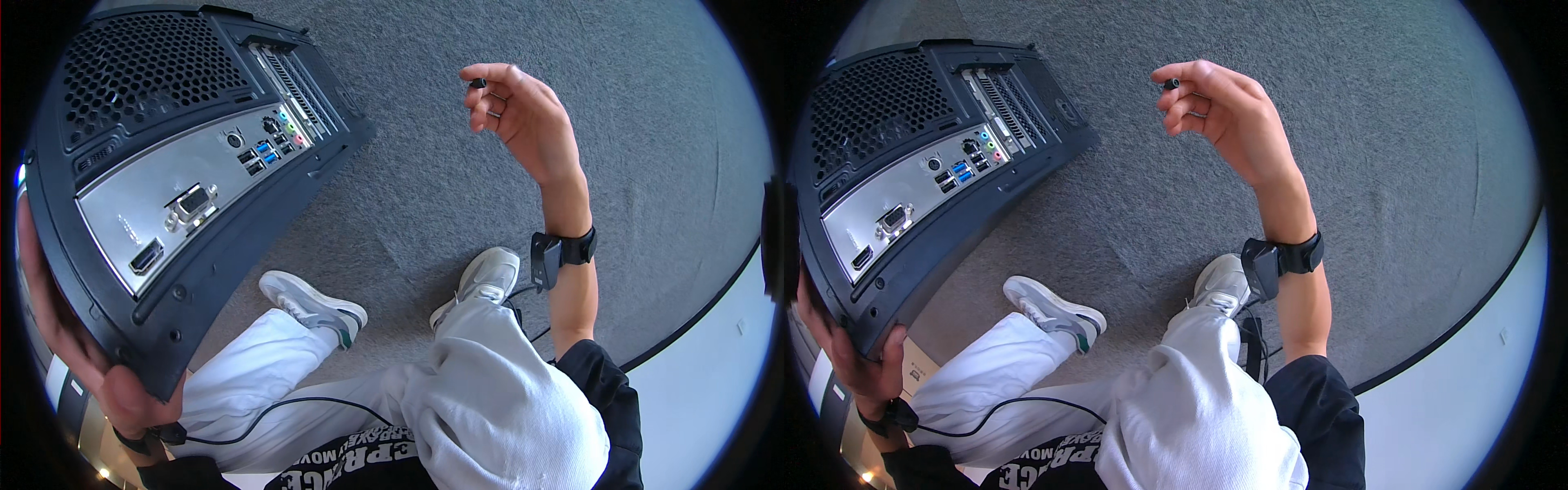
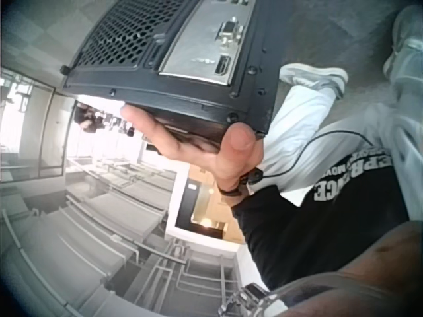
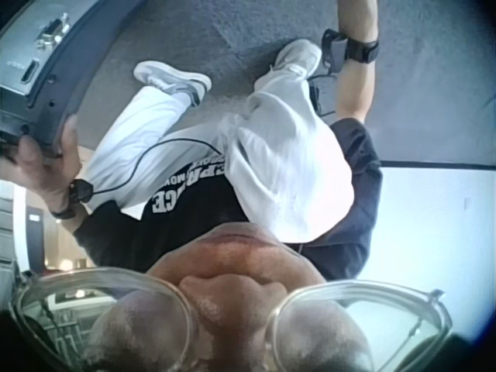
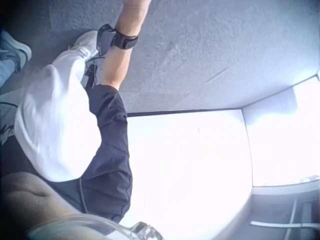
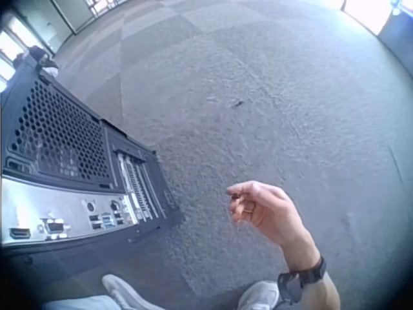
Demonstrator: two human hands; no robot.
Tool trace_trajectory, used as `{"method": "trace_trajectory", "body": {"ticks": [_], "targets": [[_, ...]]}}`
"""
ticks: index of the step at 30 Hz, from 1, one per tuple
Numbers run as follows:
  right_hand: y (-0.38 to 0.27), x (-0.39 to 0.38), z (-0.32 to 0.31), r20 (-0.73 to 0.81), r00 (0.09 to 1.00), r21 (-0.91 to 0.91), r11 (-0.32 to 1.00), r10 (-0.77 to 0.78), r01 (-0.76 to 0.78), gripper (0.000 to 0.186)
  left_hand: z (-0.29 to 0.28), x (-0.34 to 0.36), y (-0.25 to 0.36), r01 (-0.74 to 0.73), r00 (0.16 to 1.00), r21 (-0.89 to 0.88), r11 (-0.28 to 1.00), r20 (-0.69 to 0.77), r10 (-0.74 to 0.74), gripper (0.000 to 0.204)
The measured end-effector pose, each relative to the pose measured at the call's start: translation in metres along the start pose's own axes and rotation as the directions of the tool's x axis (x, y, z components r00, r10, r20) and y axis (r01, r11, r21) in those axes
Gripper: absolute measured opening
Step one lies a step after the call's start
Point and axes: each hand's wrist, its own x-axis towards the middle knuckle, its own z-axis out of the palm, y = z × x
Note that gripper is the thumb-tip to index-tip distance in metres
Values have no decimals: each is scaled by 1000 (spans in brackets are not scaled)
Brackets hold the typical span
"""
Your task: Opening a computer case and adjusting internal components or cables by hand.
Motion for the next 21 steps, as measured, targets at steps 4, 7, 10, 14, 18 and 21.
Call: {"method": "trace_trajectory", "body": {"ticks": [4,7,10,14,18,21], "targets": [[-5,-4,8,-50,997,-331,943,-61,41,28,-3,-4,-2,18,999,-61,998,-40,-20,104],[-12,-7,18,-138,984,-734,679,-115,-23,21,-2,-12,-4,55,995,-112,992,-75,-63,106],[-9,-9,13,-110,964,-982,176,-240,-68,16,1,-17,-3,80,986,-153,985,-130,-100,107],[-1,-16,-13,27,930,-931,-347,-367,-110,13,-2,-25,0,110,974,-195,975,-176,-145,109],[-12,-12,-20,-268,963,-941,217,-3,-261,19,-17,-35,-13,64,994,-15,998,-91,-66,104],[7,-16,-35,-277,952,-949,196,-132,-249,22,-30,-43,-22,-2,1000,133,991,-16,4,101]]}}
